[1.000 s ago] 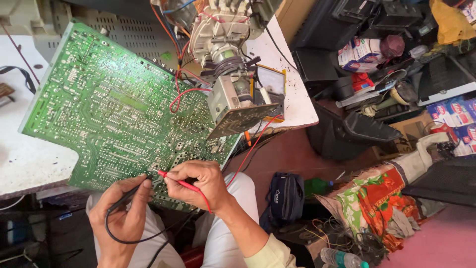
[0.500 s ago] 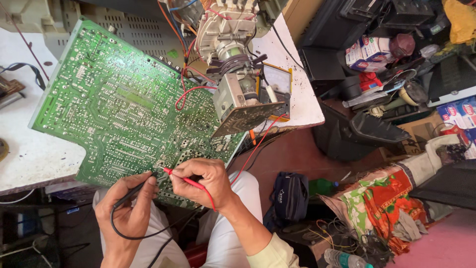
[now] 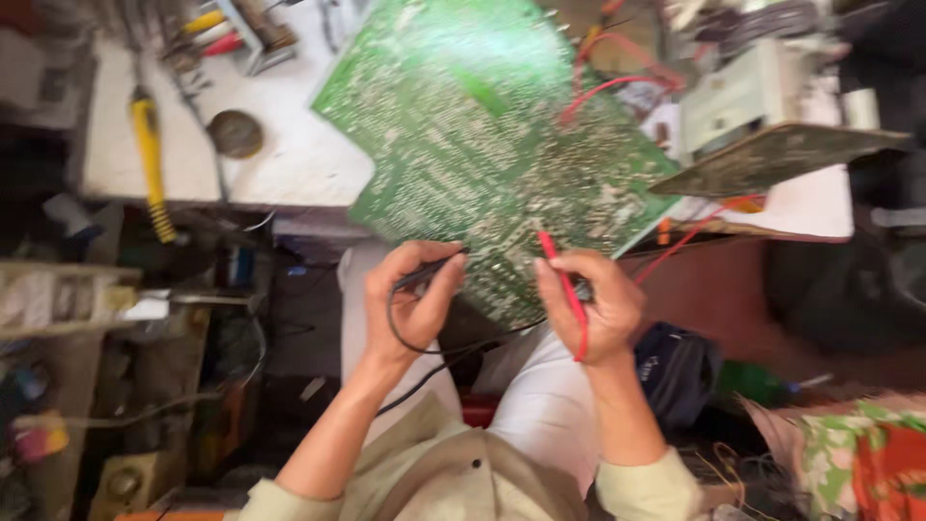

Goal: The person holds a magnifying glass to inspect a green circuit board resting on their lap, then uses a multimeter with red and black probes to test various points on the board. The person moves the probes across different solder points and components while seated.

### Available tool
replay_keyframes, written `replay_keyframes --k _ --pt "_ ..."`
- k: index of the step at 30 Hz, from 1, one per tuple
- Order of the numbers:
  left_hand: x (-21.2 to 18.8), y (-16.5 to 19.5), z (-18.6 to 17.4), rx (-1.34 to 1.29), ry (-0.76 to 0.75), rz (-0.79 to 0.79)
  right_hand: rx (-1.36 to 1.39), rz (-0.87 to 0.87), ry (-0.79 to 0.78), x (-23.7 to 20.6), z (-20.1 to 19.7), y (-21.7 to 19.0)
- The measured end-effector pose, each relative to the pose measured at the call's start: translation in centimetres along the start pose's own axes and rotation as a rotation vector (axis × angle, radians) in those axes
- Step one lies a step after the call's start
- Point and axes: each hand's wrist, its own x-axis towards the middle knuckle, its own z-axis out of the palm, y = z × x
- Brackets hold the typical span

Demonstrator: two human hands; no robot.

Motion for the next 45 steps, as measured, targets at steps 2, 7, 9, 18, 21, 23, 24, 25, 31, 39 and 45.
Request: replay_keyframes --k 2,7,9,18,21,23,24,25,31,39,45 --pt "-0.7 0.2 -0.4 -0.012 0.005 -0.004 -0.063 -0.186 -0.069 0.1 -1.0 -0.2" --pt "-2.2 0.0 -0.9 -0.009 0.047 -0.026 -0.182 -0.107 -0.172 0.0 -2.7 -0.6" --pt "-2.8 -0.3 -0.8 0.021 0.084 -0.004 -0.089 0.006 -0.188 -0.1 -3.1 -0.5" --pt "-4.1 -1.0 -0.5 0.056 0.089 -0.005 0.649 0.389 -0.23 -1.3 -4.6 -1.5" --pt "-4.3 -1.1 -0.5 0.062 0.086 -0.009 0.559 0.44 -0.189 -1.8 -3.5 -2.1" --pt "-4.3 -1.2 -0.4 0.059 0.086 -0.027 0.354 0.491 -0.106 -2.5 -1.7 -2.7" --pt "-4.3 -1.3 -0.3 0.051 0.085 -0.043 0.213 0.397 -0.099 -2.6 -1.2 -2.9" --pt "-4.3 -1.3 -0.2 0.043 0.085 -0.061 0.073 0.301 -0.092 -2.7 -0.8 -3.1" --pt "-4.3 -1.7 -0.1 -0.006 0.093 -0.097 -0.095 0.095 0.017 -2.0 1.4 -4.1" --pt "-4.3 -2.3 0.3 -0.219 0.04 -0.169 -0.083 0.18 0.03 -1.8 2.6 -4.2" --pt "-4.3 -2.5 0.3 -0.224 0.04 -0.182 -0.123 0.179 0.058 -2.2 3.2 -4.1"
